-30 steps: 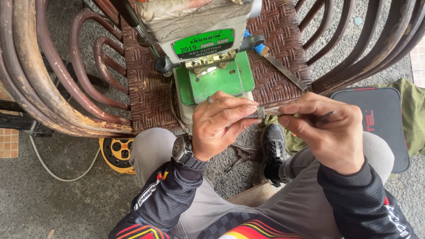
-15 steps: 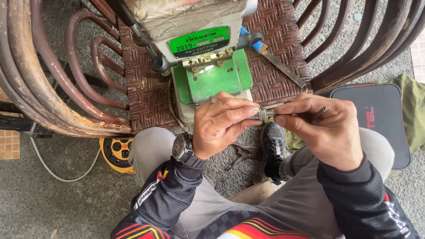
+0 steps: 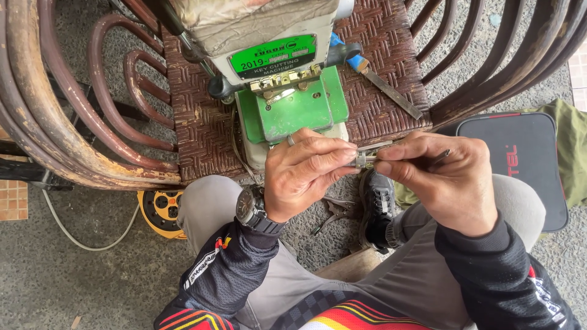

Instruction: A locksmith verifies the functionality of a lock cylinder by testing keys and then uses a key cutting machine to make adjustments or duplicates.

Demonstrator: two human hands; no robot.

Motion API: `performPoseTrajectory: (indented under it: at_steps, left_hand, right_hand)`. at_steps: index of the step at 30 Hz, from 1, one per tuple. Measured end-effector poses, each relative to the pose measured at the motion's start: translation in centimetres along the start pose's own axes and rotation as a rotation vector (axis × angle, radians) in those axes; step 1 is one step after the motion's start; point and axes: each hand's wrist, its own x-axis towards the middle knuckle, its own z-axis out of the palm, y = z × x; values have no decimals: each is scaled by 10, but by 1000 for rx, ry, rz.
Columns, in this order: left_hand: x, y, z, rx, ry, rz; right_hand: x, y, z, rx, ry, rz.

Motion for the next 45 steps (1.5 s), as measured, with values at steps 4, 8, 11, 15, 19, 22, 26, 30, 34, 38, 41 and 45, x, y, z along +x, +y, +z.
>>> performPoseTrajectory:
  at_steps: [4, 8, 11, 15, 19, 22, 26, 30, 34, 38, 41, 45]
  left_hand:
    - [0, -2, 0, -30, 3, -13]
    - [0, -4, 1, -80, -1, -22]
    - [8, 3, -3, -68, 14, -53]
    - [9, 11, 10, -162, -17, -41]
    - [12, 29, 35, -223, -233, -28]
    - [8, 43, 57, -272, -354, -3]
    - [0, 59, 85, -258, -423, 64]
    - [-10, 60, 109, -229, -405, 70]
    - [-12, 66, 117, -159, -418, 73]
    - [-11, 68, 118, -116, -448, 90]
    - [-4, 72, 116, -120, -474, 104]
    - [1, 78, 114, -25, -497, 122]
  right_hand:
    - [-1, 2, 2, 29, 15, 36]
    - [-1, 0, -2, 42, 21, 81]
    - [-9, -3, -17, 105, 143, 196]
    - [-39, 18, -41, 85, 254, 145]
    - [-73, 30, -61, 125, 314, 200]
    - [-92, 46, -76, 102, 335, 309]
    - [-109, 71, -88, -67, 282, 321]
    - [-122, 72, -90, -85, 298, 253]
    - [-125, 67, -91, -235, 273, 138]
    - [-126, 70, -90, -198, 278, 92]
    - [-127, 67, -88, -213, 292, 131]
    - [-131, 68, -91, -269, 321, 113]
